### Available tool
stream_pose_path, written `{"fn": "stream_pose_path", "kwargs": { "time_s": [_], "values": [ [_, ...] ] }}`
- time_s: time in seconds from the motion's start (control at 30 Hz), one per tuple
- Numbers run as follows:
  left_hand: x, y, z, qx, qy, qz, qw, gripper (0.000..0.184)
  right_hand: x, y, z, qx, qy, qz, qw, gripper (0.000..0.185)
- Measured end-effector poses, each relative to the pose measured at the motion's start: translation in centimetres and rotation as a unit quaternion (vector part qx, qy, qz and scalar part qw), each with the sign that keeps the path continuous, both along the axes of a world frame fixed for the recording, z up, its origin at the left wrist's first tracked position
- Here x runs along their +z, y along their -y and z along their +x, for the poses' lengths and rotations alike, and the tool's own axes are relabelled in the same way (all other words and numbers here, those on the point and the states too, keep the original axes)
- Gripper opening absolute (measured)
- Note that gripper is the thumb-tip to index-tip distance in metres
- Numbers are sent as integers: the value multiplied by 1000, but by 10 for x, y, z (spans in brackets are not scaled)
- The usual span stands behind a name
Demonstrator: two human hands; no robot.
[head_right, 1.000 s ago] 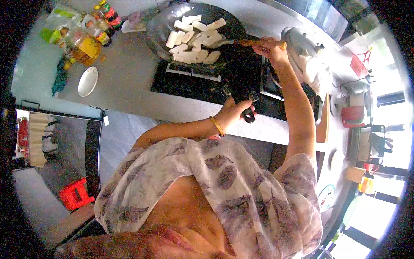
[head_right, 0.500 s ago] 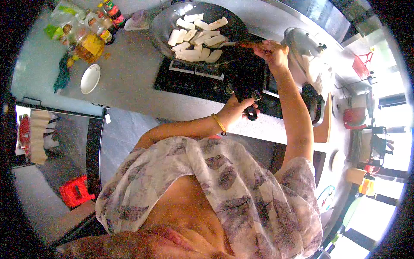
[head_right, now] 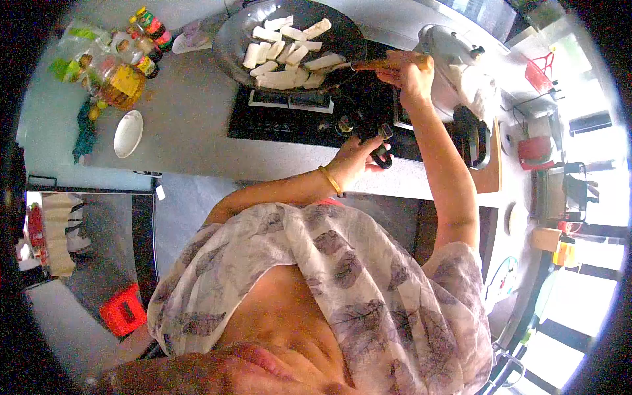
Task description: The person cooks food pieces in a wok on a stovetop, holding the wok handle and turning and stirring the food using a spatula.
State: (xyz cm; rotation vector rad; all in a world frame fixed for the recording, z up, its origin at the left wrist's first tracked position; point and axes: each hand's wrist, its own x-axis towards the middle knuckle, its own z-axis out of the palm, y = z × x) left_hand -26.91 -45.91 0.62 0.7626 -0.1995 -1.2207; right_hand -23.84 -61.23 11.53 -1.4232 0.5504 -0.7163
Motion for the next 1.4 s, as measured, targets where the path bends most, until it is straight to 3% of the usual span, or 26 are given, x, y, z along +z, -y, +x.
{"fn": "stream_pose_path", "kwargs": {
  "time_s": [0.1, 0.33, 0.4, 0.53, 0.6, 0.7, 0.8, 0.87, 0.93, 1.03, 1.17, 1.27, 1.4],
  "values": [
    [-5, -5, 3, -34, -82, -2, 996, 28, 8, 2, 10, 27, -8, -77, 997, 17],
    [-6, -11, 7, -43, -54, -38, 997, 27, 8, 2, 28, 36, -53, -203, 977, 18],
    [-7, -11, 7, -49, -48, -48, 996, 25, 2, -9, 27, 47, -96, -312, 944, 18],
    [-6, -12, 6, -38, -41, -40, 998, 23, -26, -20, 31, -8, -92, -346, 934, 14],
    [-4, -14, 6, -43, -41, -42, 997, 23, -24, -27, 26, -34, -119, -389, 913, 16],
    [-3, -15, 7, -42, -34, -49, 997, 23, -30, -22, 15, -10, -114, -547, 829, 17],
    [-3, -15, 7, -43, -23, -53, 997, 24, -41, -35, 18, -34, -169, -450, 876, 16],
    [-5, -13, 8, -48, -1, -67, 997, 26, -55, -44, 25, -32, -73, -567, 820, 14],
    [-3, -13, 8, -56, -13, -64, 996, 25, -60, -50, 27, -24, -50, -487, 871, 13],
    [-4, -14, 9, -57, -13, -69, 996, 25, -53, -51, 15, -15, -58, -484, 873, 12],
    [0, -15, 9, -71, -2, -84, 994, 25, -57, -58, 32, -37, -56, -597, 800, 12],
    [-9, -12, 8, -60, 12, -72, 996, 25, -43, -63, 31, 2, -81, -528, 845, 10],
    [-6, -13, 6, -45, 4, -43, 998, 25, -17, -69, 31, 93, -119, -707, 691, 29]
  ]
}}
